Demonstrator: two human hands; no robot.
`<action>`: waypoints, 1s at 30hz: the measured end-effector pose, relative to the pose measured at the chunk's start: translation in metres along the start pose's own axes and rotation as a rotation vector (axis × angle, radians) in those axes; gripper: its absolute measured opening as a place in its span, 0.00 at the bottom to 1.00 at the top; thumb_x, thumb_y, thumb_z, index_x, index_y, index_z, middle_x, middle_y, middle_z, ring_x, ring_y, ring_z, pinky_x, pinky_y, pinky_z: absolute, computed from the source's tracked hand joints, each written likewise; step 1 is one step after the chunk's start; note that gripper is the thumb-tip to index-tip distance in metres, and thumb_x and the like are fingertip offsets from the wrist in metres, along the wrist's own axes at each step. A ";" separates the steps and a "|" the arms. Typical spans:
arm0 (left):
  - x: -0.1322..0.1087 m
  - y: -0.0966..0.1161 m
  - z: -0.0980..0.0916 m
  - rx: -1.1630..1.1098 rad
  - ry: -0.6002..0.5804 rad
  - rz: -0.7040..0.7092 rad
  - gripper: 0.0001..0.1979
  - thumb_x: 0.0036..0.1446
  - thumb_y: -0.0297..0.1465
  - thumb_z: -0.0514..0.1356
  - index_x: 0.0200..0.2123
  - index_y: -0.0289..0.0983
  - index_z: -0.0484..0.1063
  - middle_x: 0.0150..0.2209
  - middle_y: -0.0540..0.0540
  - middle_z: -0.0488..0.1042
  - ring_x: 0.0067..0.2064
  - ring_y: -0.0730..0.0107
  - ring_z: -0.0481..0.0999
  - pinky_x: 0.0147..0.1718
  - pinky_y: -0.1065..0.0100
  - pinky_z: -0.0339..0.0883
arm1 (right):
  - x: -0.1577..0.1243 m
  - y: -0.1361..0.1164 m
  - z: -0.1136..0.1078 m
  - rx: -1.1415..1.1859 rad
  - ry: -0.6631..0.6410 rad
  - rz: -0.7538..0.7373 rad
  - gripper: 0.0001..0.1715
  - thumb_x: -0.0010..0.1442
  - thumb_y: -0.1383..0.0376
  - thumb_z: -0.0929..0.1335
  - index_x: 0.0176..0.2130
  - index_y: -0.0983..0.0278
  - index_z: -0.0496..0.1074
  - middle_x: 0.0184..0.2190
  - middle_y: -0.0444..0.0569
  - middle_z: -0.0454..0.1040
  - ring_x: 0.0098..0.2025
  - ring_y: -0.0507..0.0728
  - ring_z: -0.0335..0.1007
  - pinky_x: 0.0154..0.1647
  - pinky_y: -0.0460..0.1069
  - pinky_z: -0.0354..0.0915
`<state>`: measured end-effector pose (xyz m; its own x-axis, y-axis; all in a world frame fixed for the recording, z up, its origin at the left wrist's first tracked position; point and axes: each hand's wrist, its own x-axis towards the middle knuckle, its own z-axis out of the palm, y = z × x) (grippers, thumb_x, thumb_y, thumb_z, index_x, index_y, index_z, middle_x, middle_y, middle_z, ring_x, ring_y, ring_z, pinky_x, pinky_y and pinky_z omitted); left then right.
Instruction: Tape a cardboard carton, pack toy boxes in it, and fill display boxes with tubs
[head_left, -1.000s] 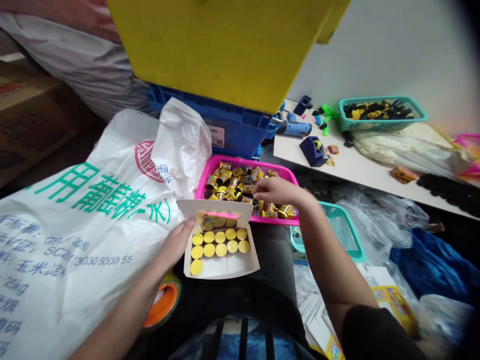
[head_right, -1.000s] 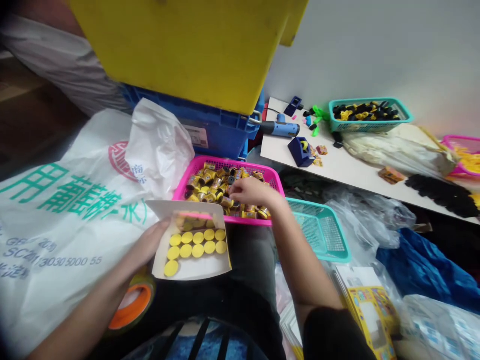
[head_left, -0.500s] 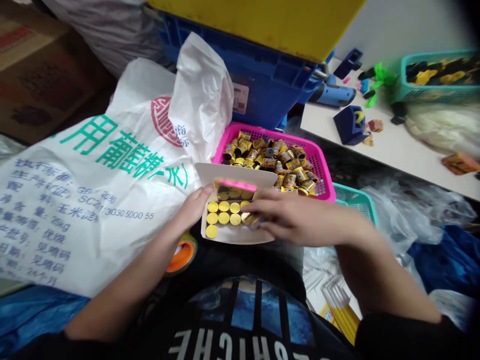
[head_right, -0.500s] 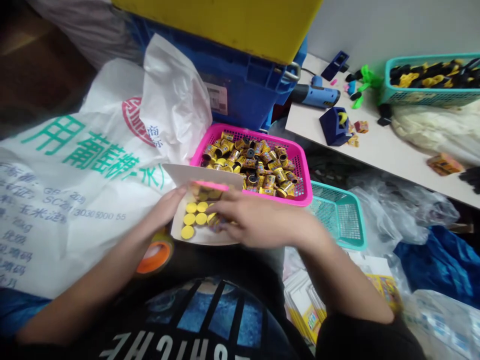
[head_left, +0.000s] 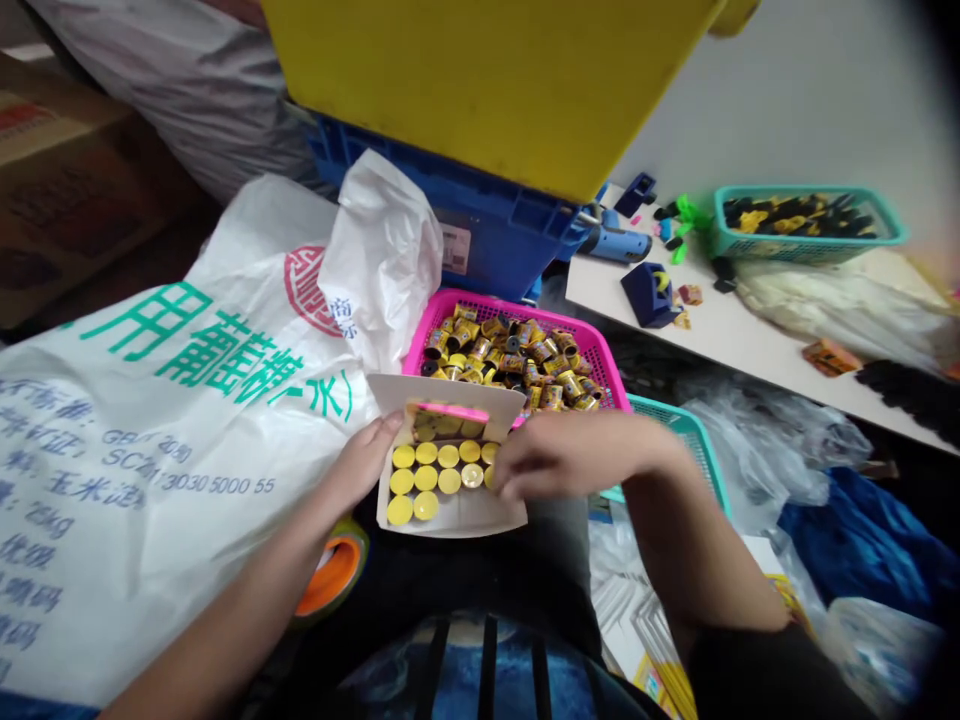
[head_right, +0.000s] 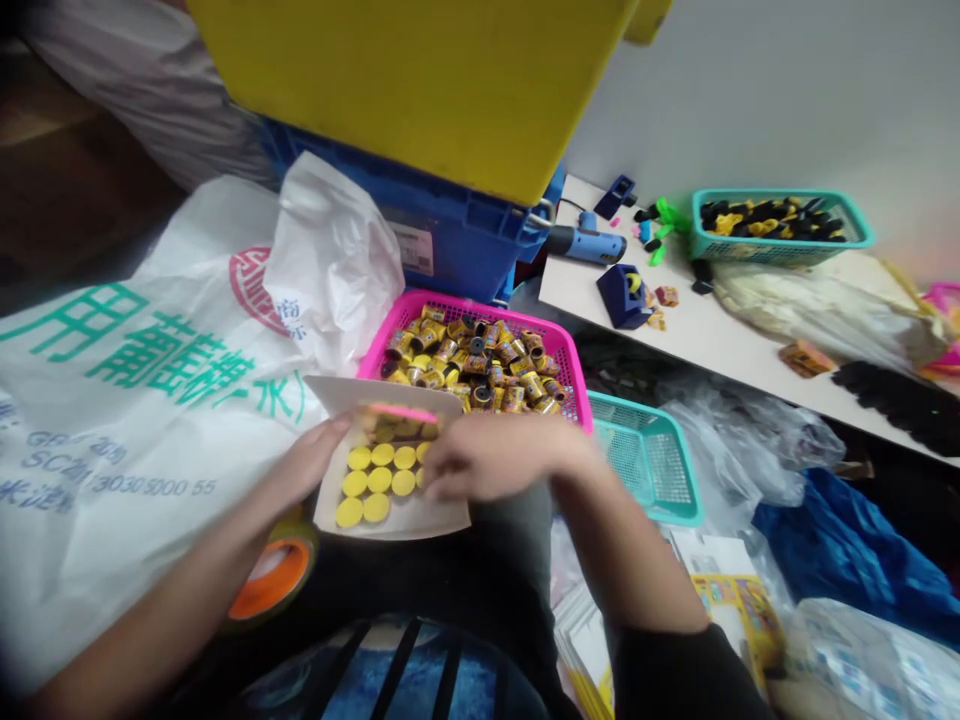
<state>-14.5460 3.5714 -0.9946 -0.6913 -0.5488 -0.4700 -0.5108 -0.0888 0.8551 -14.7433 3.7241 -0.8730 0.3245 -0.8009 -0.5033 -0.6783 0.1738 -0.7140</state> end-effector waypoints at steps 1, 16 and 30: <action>0.000 0.000 0.000 -0.001 -0.005 -0.004 0.35 0.53 0.57 0.49 0.44 0.31 0.71 0.46 0.35 0.75 0.51 0.49 0.72 0.51 0.55 0.63 | -0.008 0.015 -0.014 0.059 0.011 0.109 0.12 0.63 0.61 0.62 0.36 0.64 0.73 0.30 0.43 0.74 0.30 0.49 0.69 0.31 0.43 0.65; -0.001 -0.005 0.002 -0.045 0.032 0.003 0.32 0.56 0.54 0.51 0.47 0.32 0.72 0.46 0.38 0.76 0.48 0.53 0.74 0.49 0.59 0.66 | -0.007 0.068 -0.015 -0.167 0.704 0.428 0.20 0.61 0.59 0.64 0.50 0.64 0.71 0.36 0.50 0.75 0.34 0.55 0.70 0.39 0.51 0.66; 0.001 -0.005 0.004 -0.039 0.060 -0.023 0.31 0.54 0.55 0.52 0.43 0.34 0.73 0.39 0.40 0.78 0.44 0.52 0.76 0.47 0.59 0.67 | 0.049 0.119 0.005 -0.312 0.583 0.314 0.23 0.59 0.66 0.66 0.54 0.68 0.64 0.49 0.57 0.68 0.51 0.60 0.65 0.53 0.53 0.61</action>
<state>-14.5457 3.5747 -1.0000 -0.6474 -0.5947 -0.4766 -0.5048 -0.1339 0.8528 -14.8048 3.7082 -0.9857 -0.2604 -0.9303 -0.2583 -0.8663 0.3433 -0.3630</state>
